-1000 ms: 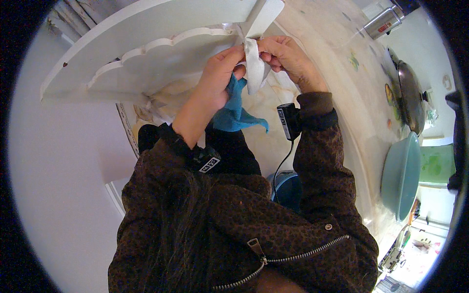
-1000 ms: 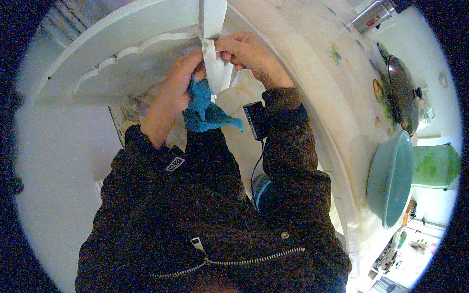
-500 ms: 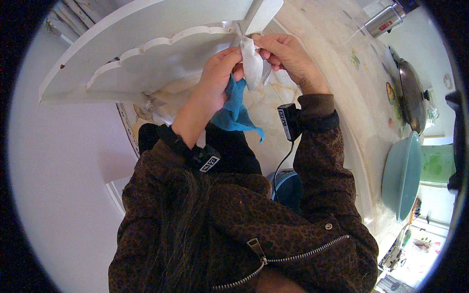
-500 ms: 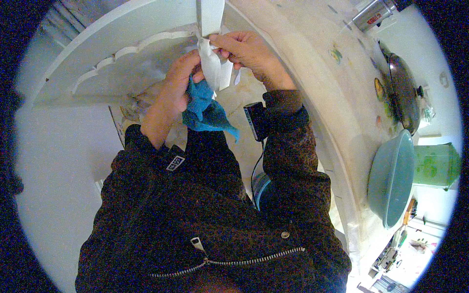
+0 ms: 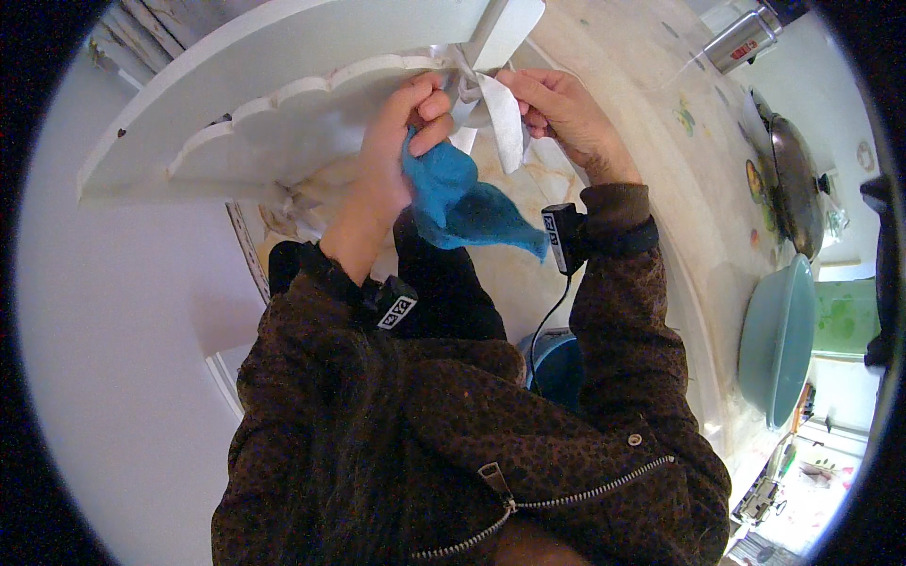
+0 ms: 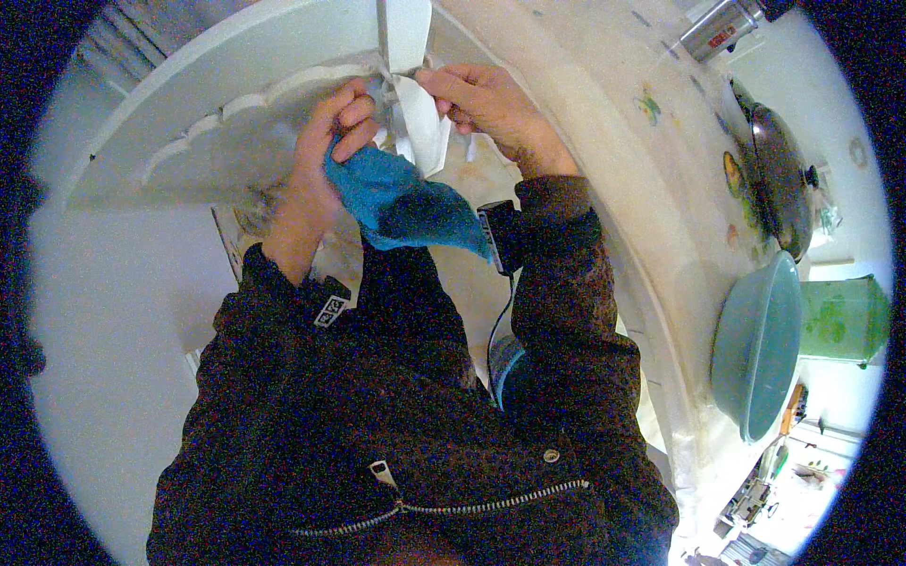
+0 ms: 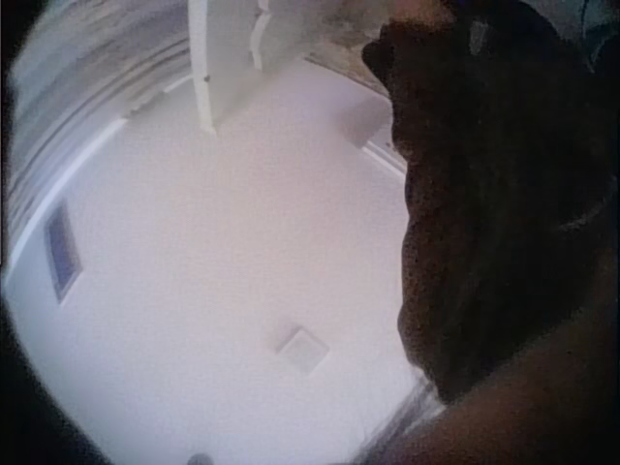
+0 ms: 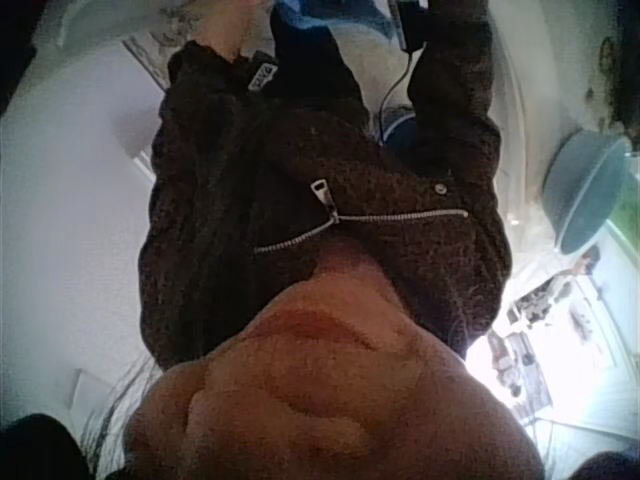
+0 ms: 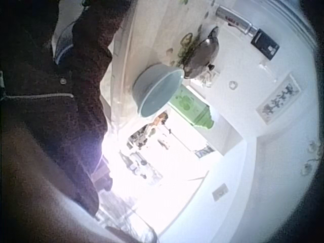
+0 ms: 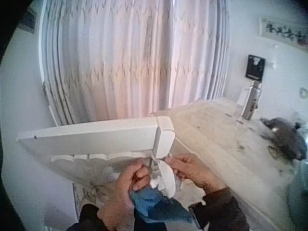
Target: The person assembles a white plastic chair by unfolding it, threading and tying fabric straps to the frame, and adjusting the seat cover. They then wipe the tabletop with a blue cloth.
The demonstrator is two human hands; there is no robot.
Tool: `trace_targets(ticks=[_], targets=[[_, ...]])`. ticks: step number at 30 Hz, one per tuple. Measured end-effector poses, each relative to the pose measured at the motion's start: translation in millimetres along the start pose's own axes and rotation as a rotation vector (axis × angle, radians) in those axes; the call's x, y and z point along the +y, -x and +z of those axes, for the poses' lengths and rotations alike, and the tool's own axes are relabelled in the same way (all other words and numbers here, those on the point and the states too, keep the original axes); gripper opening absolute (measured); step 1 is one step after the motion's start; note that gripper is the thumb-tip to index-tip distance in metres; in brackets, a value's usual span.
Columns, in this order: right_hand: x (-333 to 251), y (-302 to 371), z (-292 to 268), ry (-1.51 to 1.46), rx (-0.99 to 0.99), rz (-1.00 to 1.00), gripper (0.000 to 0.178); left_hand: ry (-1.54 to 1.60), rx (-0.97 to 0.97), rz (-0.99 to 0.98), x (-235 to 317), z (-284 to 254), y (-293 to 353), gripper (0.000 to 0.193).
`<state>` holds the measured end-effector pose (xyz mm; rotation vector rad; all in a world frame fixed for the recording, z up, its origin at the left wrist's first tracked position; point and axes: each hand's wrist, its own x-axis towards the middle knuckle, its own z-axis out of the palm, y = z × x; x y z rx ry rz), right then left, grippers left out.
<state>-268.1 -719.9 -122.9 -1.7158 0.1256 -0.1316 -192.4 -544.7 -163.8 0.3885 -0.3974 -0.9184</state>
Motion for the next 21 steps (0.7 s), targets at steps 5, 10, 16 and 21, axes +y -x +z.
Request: trace_targets(ticks=[5,10,16,21], targets=[[1,-3,4,-0.019,-0.012,0.055,0.028,-0.519,0.263,0.087,-1,7,-3,0.02],[1,-4,5,-0.022,-0.07,0.042,0.032,-0.622,0.333,0.075,-4,14,-3,0.022],[0,-1,4,0.102,-0.041,0.024,0.026,-0.565,0.391,0.153,-15,13,-9,0.019],[1,2,-4,0.212,-0.095,-0.159,0.025,-0.24,0.158,0.158,-7,3,5,0.013]])
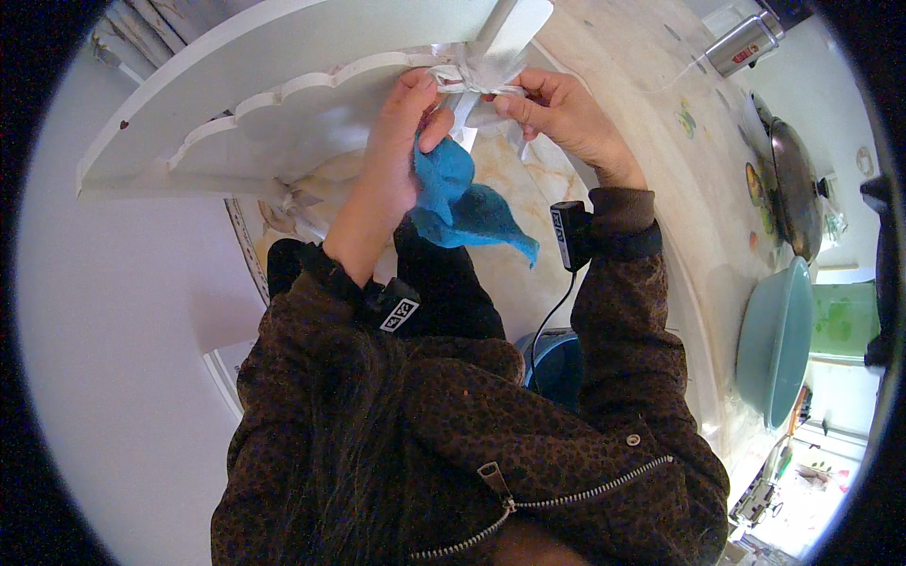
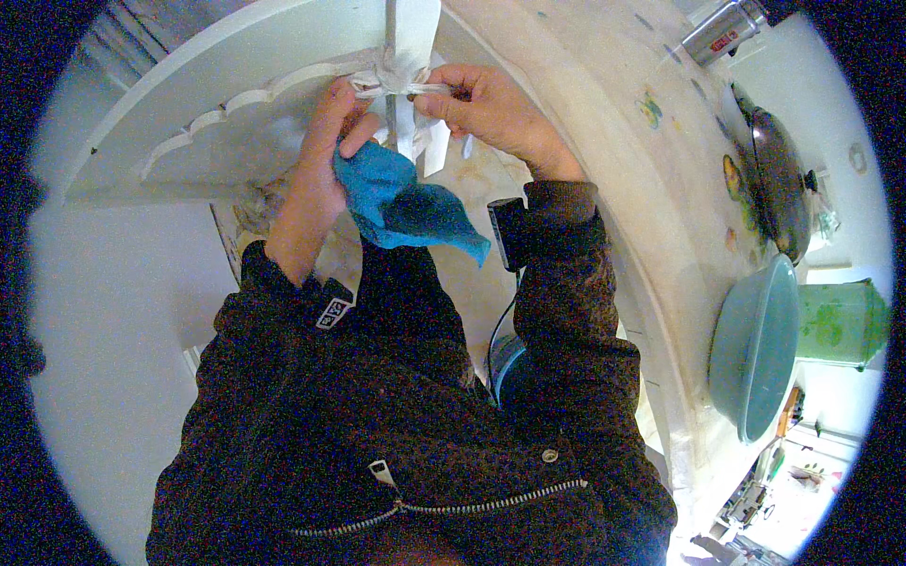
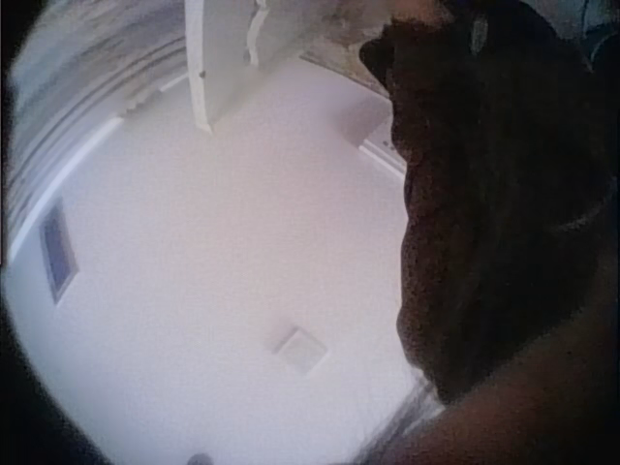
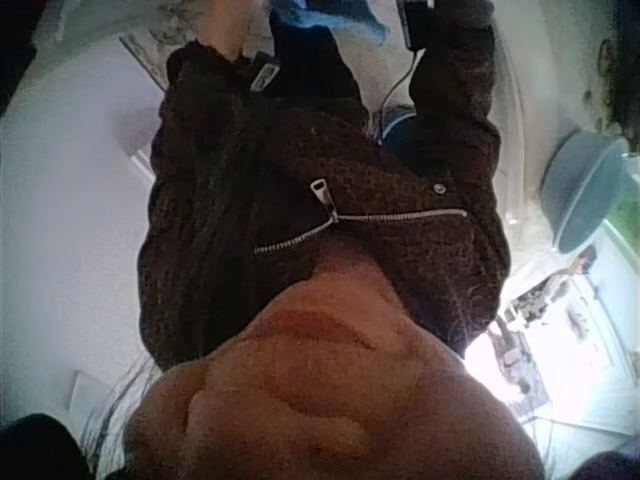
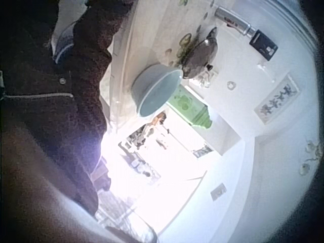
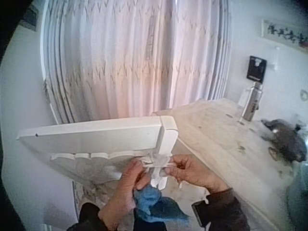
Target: The person assembles a white plastic chair by unfolding it, threading and tying fabric straps to the frame, and adjusting the seat cover. They then wipe the tabletop with a blue cloth.
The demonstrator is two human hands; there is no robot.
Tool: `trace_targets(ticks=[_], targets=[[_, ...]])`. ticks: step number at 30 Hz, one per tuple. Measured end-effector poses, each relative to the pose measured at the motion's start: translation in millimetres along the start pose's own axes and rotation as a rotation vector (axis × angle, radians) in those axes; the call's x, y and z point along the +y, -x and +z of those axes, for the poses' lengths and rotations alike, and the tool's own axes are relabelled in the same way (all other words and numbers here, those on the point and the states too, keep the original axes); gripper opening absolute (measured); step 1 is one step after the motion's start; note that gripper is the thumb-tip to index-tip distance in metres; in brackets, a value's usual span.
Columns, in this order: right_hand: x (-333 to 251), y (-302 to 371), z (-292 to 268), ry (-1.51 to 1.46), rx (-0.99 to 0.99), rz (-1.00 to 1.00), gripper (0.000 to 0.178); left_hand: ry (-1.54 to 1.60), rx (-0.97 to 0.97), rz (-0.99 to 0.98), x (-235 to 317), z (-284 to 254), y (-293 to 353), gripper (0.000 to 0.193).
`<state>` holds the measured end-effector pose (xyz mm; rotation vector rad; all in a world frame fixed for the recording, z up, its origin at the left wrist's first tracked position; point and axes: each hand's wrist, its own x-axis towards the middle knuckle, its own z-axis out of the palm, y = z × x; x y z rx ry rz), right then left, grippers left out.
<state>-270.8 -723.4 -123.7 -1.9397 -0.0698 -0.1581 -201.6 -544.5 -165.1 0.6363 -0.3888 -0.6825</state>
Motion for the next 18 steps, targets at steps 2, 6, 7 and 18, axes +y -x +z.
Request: trace_targets(ticks=[2,6,7,18], targets=[[1,1,-2,0.088,0.033,-0.042,0.022,0.051,-0.097,-0.012,2,-2,4,0.011],[1,4,-4,0.158,0.055,-0.113,0.018,0.072,-0.089,-0.021,4,4,5,0.015],[1,4,-4,0.199,0.082,-0.121,0.017,0.036,-0.086,-0.021,6,6,6,0.016],[0,-3,-7,0.507,0.462,-0.398,0.016,-0.386,0.018,0.271,18,4,10,0.019]])
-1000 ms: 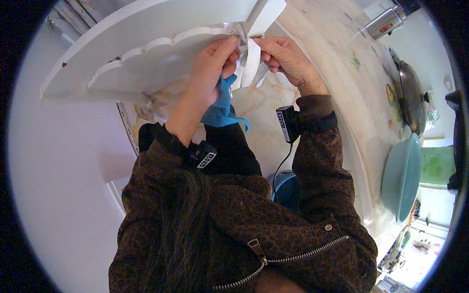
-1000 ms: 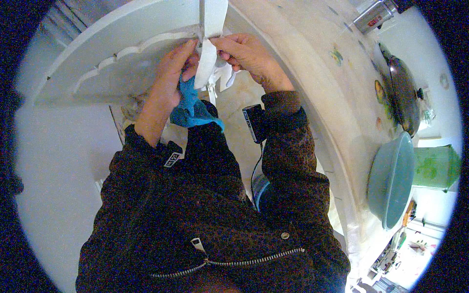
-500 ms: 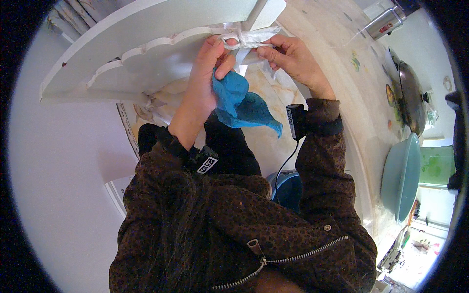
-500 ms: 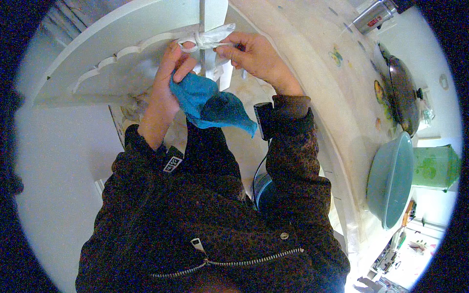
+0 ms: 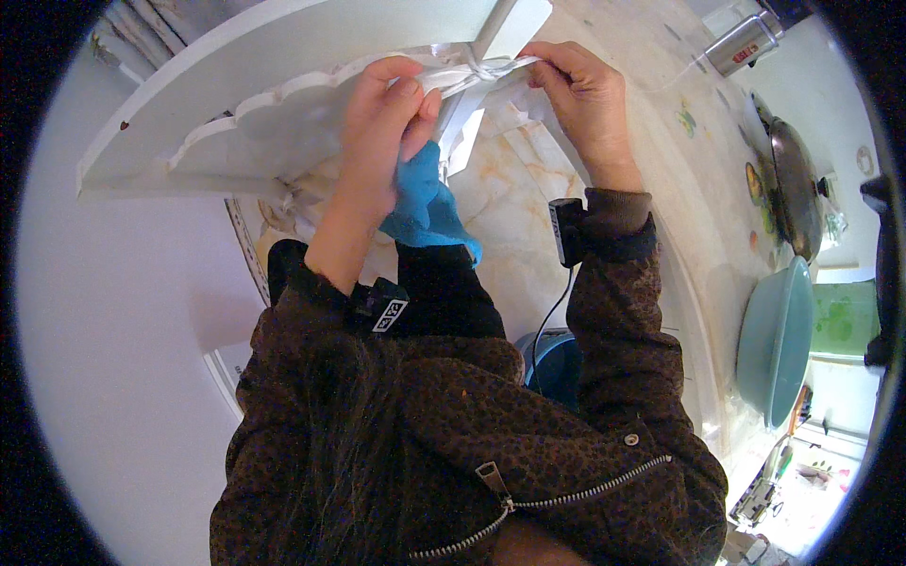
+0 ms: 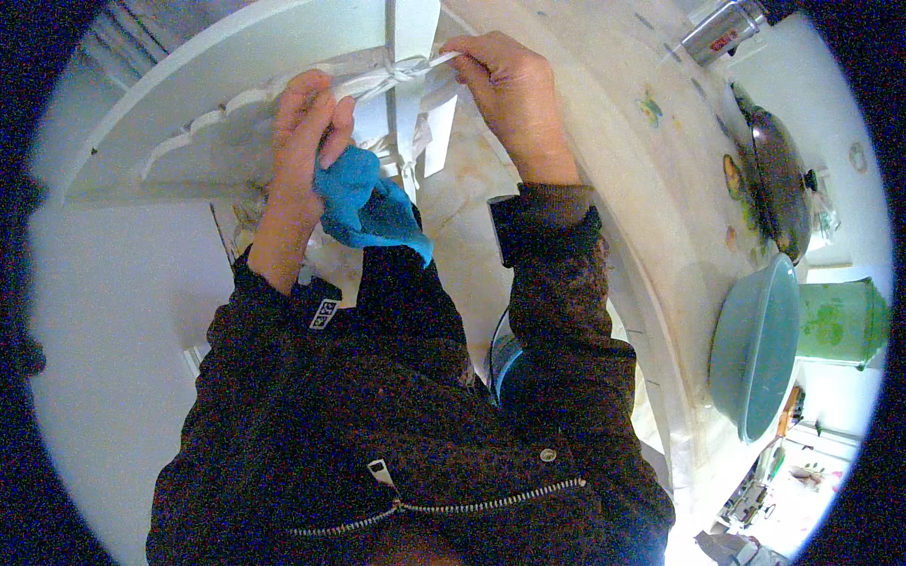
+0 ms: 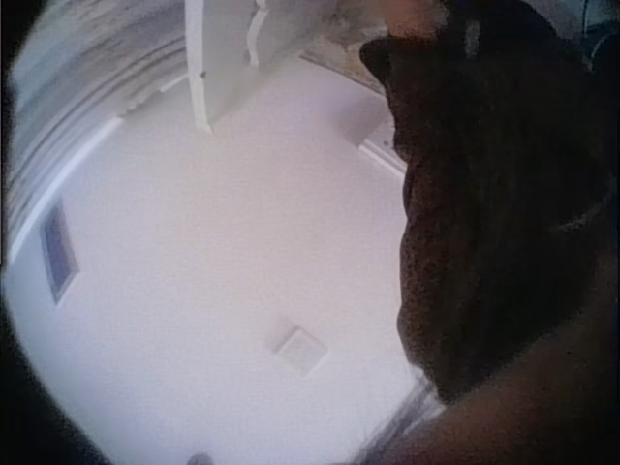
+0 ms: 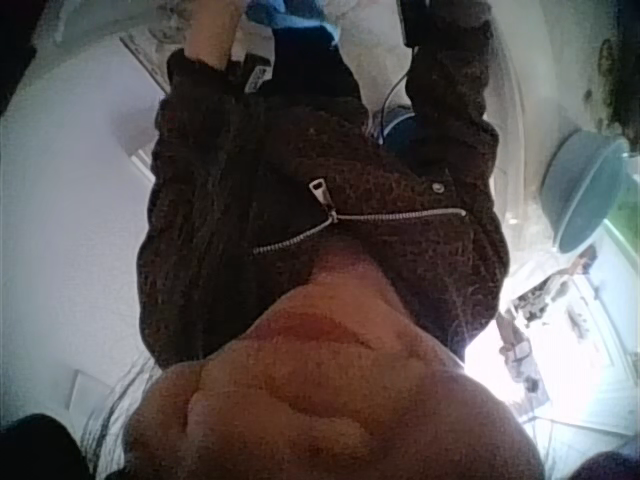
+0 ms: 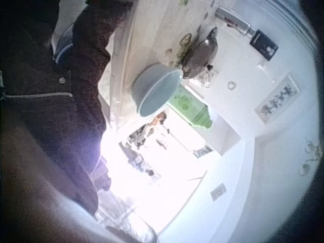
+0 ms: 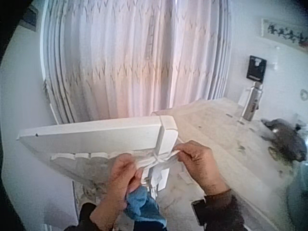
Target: The person assembles a white plastic chair by unfolding it, threading and tying fabric straps to the frame, and adjusting the seat cover. They then wipe the tabletop with a blue cloth.
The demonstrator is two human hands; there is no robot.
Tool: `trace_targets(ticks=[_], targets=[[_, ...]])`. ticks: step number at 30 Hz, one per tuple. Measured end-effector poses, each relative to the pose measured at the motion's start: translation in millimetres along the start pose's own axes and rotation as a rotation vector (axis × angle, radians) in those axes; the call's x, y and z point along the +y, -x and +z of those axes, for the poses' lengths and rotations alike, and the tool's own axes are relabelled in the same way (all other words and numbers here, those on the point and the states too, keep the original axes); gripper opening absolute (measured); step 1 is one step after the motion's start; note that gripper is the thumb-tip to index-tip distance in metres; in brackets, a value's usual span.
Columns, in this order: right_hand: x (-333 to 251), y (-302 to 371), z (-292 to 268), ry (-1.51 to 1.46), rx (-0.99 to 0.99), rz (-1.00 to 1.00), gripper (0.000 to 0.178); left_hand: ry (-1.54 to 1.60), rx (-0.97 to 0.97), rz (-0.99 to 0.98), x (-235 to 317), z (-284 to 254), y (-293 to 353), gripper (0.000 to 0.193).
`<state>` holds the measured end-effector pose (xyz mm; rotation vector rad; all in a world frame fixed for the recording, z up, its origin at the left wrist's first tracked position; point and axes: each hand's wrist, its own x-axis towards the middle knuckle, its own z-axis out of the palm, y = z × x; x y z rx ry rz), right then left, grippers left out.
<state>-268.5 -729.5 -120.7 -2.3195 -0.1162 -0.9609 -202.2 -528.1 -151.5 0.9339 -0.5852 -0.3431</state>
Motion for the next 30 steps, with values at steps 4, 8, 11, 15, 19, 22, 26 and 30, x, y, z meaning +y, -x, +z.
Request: trace_targets(ticks=[4,8,11,15,19,22,26,30], targets=[[2,0,6,0.041,0.042,0.031,0.018,0.027,-0.052,0.054,2,-1,6,0.02],[4,1,8,0.041,0.045,0.041,0.018,-0.064,-0.107,-0.207,14,-5,3,0.023],[5,1,9,0.013,0.064,0.044,0.017,-0.271,-0.133,-0.379,18,-7,-1,0.024],[3,-1,10,0.036,0.092,-0.008,0.017,-0.268,-0.162,-0.338,18,-14,-5,0.02],[4,-4,12,0.009,0.116,0.058,0.017,0.008,-0.047,-0.042,16,-23,8,0.014],[8,-3,15,-0.053,0.127,0.108,0.017,0.02,-0.035,-0.151,15,-24,16,0.013],[14,0,22,-0.11,0.12,0.15,0.018,0.088,-0.198,-0.113,23,-27,17,0.012],[10,-3,30,0.049,0.074,0.099,0.023,-0.452,-0.23,-0.117,23,-33,17,0.015]])
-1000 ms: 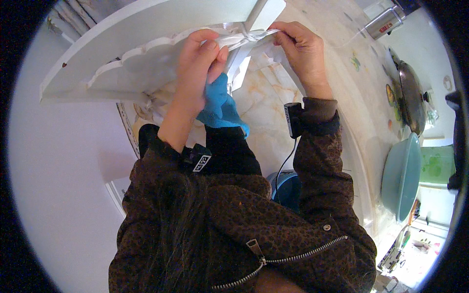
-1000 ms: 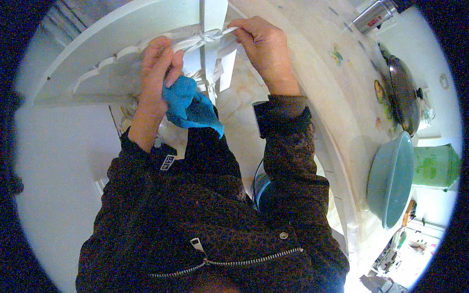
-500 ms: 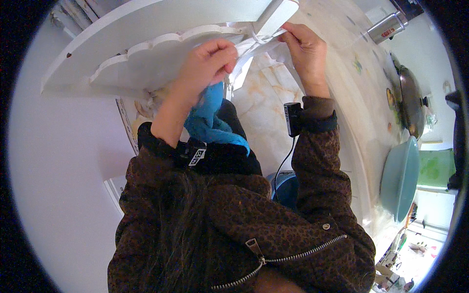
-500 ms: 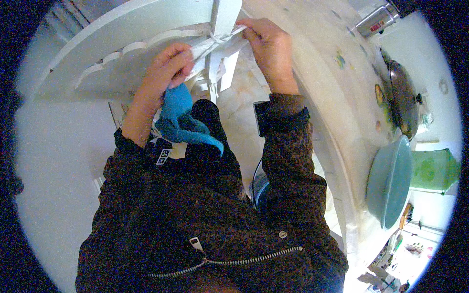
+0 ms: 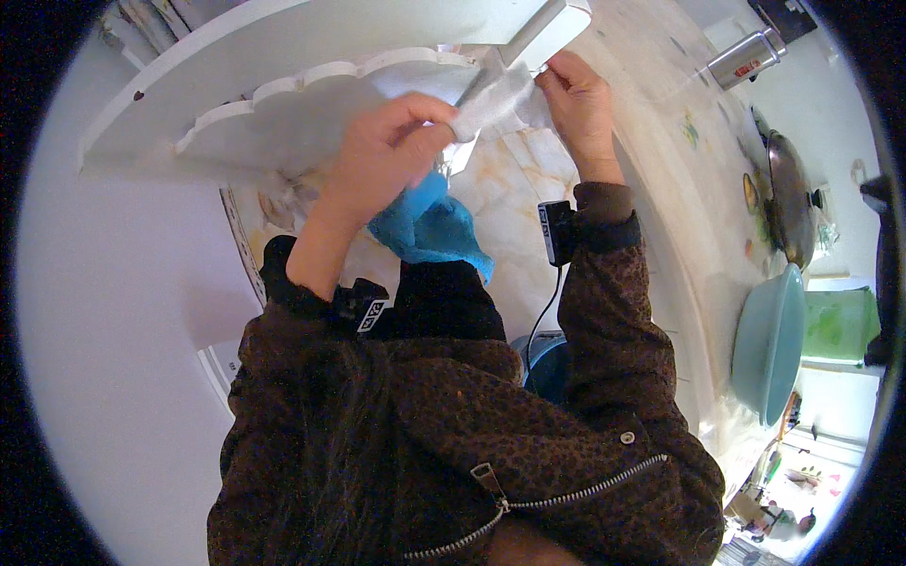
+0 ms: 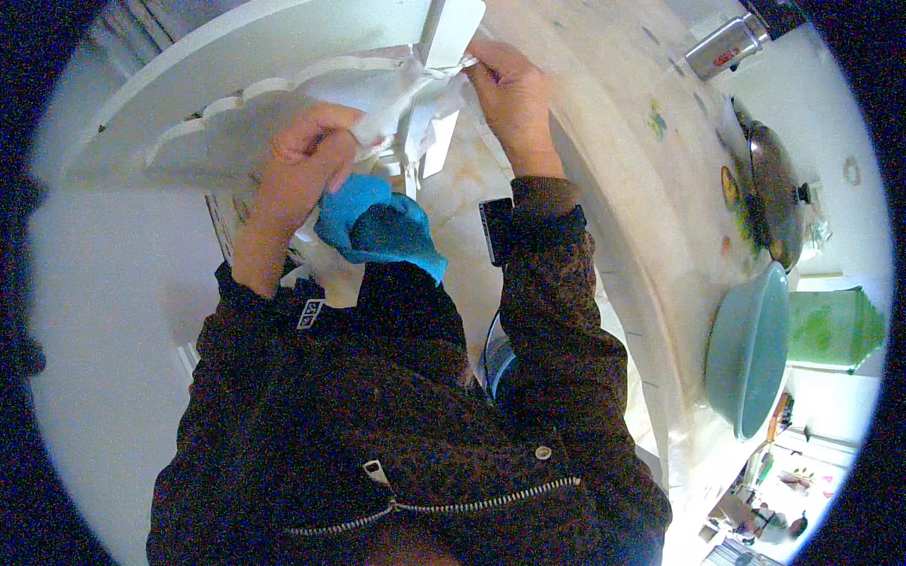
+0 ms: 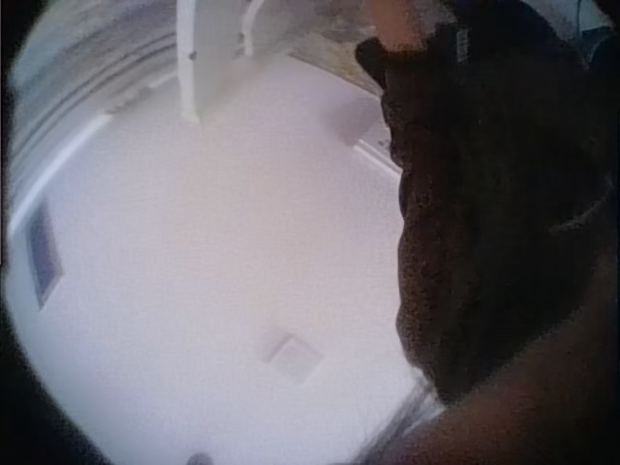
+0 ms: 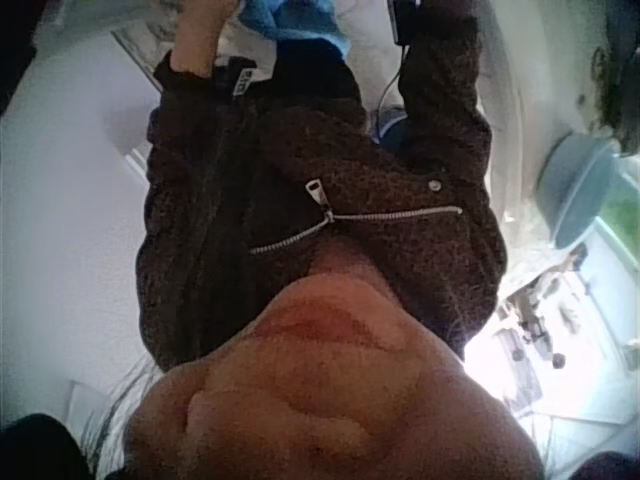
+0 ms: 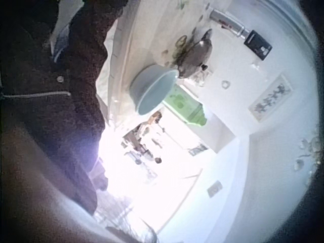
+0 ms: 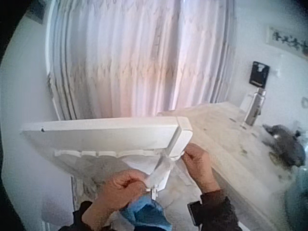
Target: The person assembles a white plastic chair by unfolding it, threading and tying fabric straps to the frame, and adjusting the seat cover. They then wipe the tabletop with a blue cloth.
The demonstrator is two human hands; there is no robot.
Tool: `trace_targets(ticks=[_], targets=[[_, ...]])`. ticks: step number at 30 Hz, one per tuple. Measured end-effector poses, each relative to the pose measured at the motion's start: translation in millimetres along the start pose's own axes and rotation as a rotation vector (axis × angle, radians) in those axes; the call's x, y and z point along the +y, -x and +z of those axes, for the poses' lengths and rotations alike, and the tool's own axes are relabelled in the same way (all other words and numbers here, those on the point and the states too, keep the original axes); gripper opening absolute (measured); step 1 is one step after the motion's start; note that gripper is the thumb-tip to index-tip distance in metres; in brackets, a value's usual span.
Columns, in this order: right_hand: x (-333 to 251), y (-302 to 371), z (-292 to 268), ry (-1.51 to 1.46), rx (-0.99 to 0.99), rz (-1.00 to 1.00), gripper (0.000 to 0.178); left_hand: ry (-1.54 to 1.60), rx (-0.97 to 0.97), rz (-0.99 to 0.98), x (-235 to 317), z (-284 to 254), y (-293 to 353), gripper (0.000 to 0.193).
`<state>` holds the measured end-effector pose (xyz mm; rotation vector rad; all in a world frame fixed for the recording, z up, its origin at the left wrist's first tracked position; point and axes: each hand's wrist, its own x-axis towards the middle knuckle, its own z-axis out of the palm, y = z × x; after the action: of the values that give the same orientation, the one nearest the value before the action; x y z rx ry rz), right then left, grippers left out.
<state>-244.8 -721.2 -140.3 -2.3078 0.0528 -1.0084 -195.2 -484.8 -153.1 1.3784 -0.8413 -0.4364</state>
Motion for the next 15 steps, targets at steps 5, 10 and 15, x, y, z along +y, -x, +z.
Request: trace_targets(ticks=[5,10,15], targets=[[-29,16,-26,0.19,0.197,0.164,0.033,-0.494,0.052,0.432,-32,-20,11,0.021],[-106,45,-62,-0.18,0.636,-0.481,0.024,-0.181,-0.159,-0.344,-69,-44,54,0.021],[-211,59,-67,-0.743,0.626,-0.957,0.024,-0.128,-0.389,-0.287,-99,-34,69,0.021]])
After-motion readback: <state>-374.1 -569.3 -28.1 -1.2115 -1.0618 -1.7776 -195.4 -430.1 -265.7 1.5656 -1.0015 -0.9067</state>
